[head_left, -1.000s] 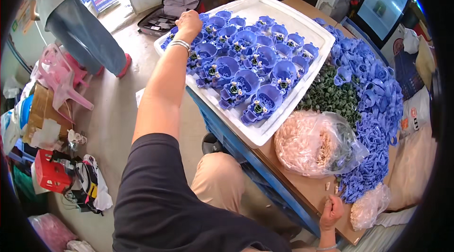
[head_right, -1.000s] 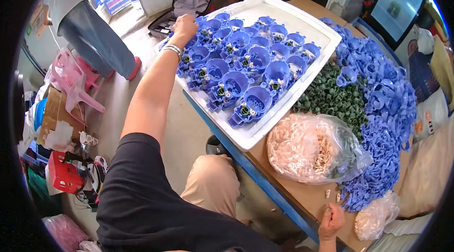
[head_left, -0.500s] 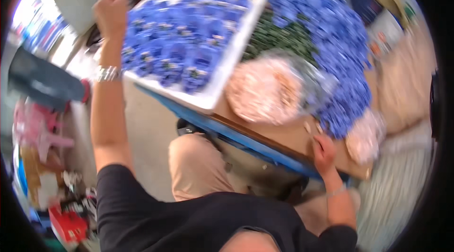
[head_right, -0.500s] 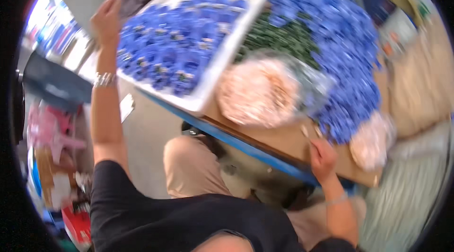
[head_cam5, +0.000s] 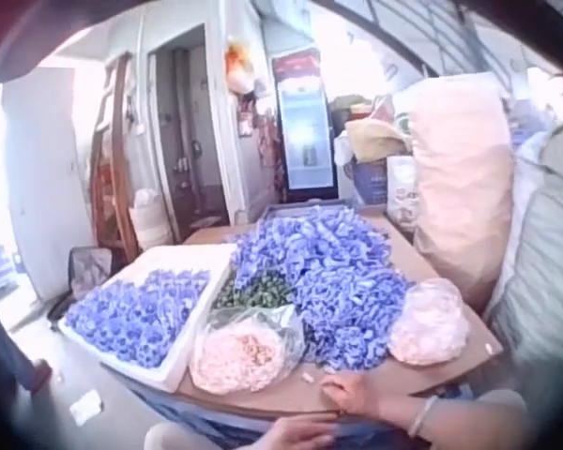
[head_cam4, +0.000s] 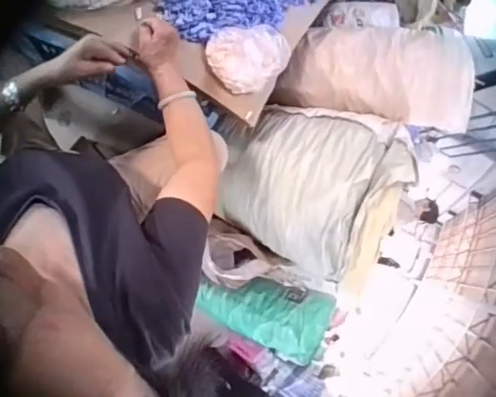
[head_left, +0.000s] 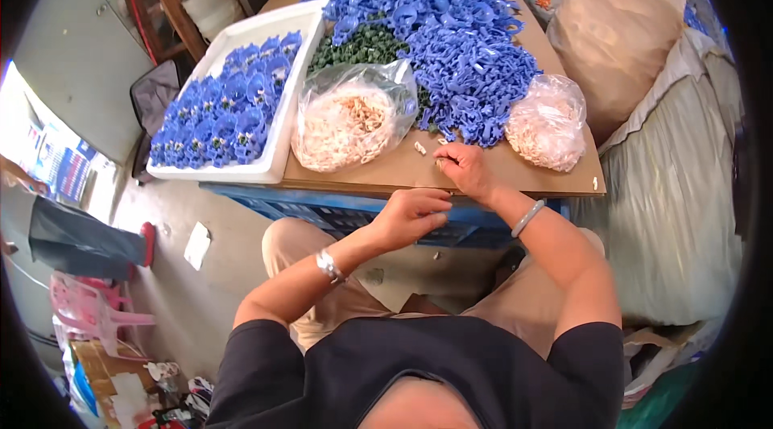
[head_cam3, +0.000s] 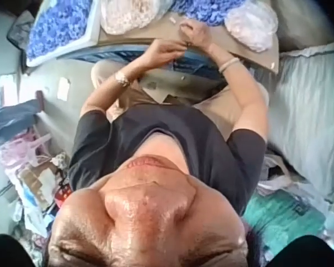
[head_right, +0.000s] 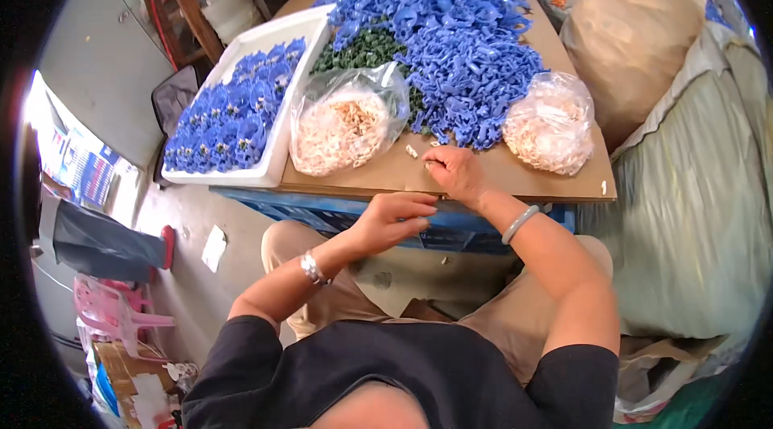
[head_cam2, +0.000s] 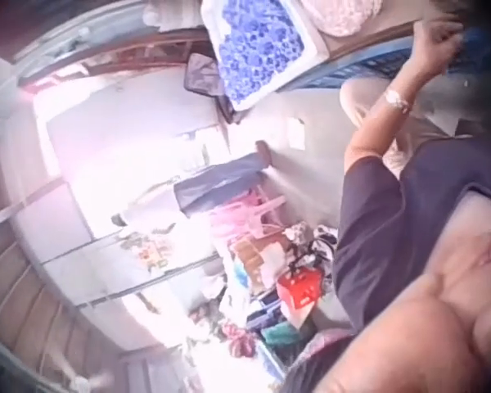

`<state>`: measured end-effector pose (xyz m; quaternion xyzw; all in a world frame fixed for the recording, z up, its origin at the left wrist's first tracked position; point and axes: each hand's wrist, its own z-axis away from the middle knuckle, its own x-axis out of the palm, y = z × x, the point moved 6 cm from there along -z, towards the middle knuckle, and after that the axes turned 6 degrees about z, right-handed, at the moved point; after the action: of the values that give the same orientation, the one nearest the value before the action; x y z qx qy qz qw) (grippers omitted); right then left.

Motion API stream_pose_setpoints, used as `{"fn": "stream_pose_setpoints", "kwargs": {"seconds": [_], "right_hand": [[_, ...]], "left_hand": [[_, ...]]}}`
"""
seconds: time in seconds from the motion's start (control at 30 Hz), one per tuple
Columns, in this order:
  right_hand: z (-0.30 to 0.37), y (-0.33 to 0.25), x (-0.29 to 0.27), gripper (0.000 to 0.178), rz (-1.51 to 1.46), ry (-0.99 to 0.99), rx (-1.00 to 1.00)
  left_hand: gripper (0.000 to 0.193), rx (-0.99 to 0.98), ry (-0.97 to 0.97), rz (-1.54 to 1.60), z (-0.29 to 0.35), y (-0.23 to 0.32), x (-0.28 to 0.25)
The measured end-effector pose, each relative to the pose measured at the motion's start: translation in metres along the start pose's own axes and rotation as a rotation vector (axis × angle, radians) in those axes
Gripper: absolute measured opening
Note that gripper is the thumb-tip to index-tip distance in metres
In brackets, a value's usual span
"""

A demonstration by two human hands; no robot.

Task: Manually assembling small plastic toy components at a workbench.

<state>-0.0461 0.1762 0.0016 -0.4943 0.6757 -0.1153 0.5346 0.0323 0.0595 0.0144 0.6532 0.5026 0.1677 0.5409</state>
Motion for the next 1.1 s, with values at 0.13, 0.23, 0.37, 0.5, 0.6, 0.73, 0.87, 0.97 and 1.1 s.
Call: {"fn": "stream_pose_setpoints", "kwargs": {"seconds": [0.13, 0.23, 0.37, 0.5, 0.6, 0.73, 0.87, 0.97, 1.1], "right_hand": [[-0.001, 0.013, -0.015, 0.014, -0.278, 0.145, 0.222], [-0.027, 0.005, -0.046, 0.017, -0.305, 0.298, 0.245], [-0.125, -0.025, -0.052, 0.017, 0.057, 0.335, -0.159], [-0.245, -0.053, 0.017, 0.018, 0.394, 0.046, -0.260], [-0.304, -0.039, 0.079, 0.022, 0.681, -0.161, -0.205], [-0.339, 0.000, 0.121, 0.031, 0.841, -0.273, -0.213], [-0.347, 0.018, 0.111, 0.027, 0.630, -0.123, -0.304], [-0.325, -0.033, 0.089, 0.022, 0.349, 0.002, -0.411], [-0.249, -0.115, 0.052, 0.024, 0.282, 0.062, -0.823]], "left_hand": [[0.020, 0.009, 0.131, 0.069, -0.031, -0.023, -0.007], [0.017, -0.227, 0.195, 0.224, -0.032, -0.046, -0.025], [0.019, -0.342, 0.227, 0.501, -0.015, -0.057, -0.047], [0.015, -0.213, 0.037, 0.696, -0.005, -0.046, -0.042], [0.013, -0.063, -0.019, 0.600, -0.004, -0.038, -0.048], [0.014, -0.049, 0.044, 0.642, 0.002, -0.031, -0.070], [0.017, -0.226, 0.094, 0.885, 0.012, -0.041, -0.086], [0.019, -0.263, 0.182, 1.009, 0.025, -0.047, -0.095], [0.026, -0.126, 0.316, 1.202, 0.030, -0.037, -0.116]]}}
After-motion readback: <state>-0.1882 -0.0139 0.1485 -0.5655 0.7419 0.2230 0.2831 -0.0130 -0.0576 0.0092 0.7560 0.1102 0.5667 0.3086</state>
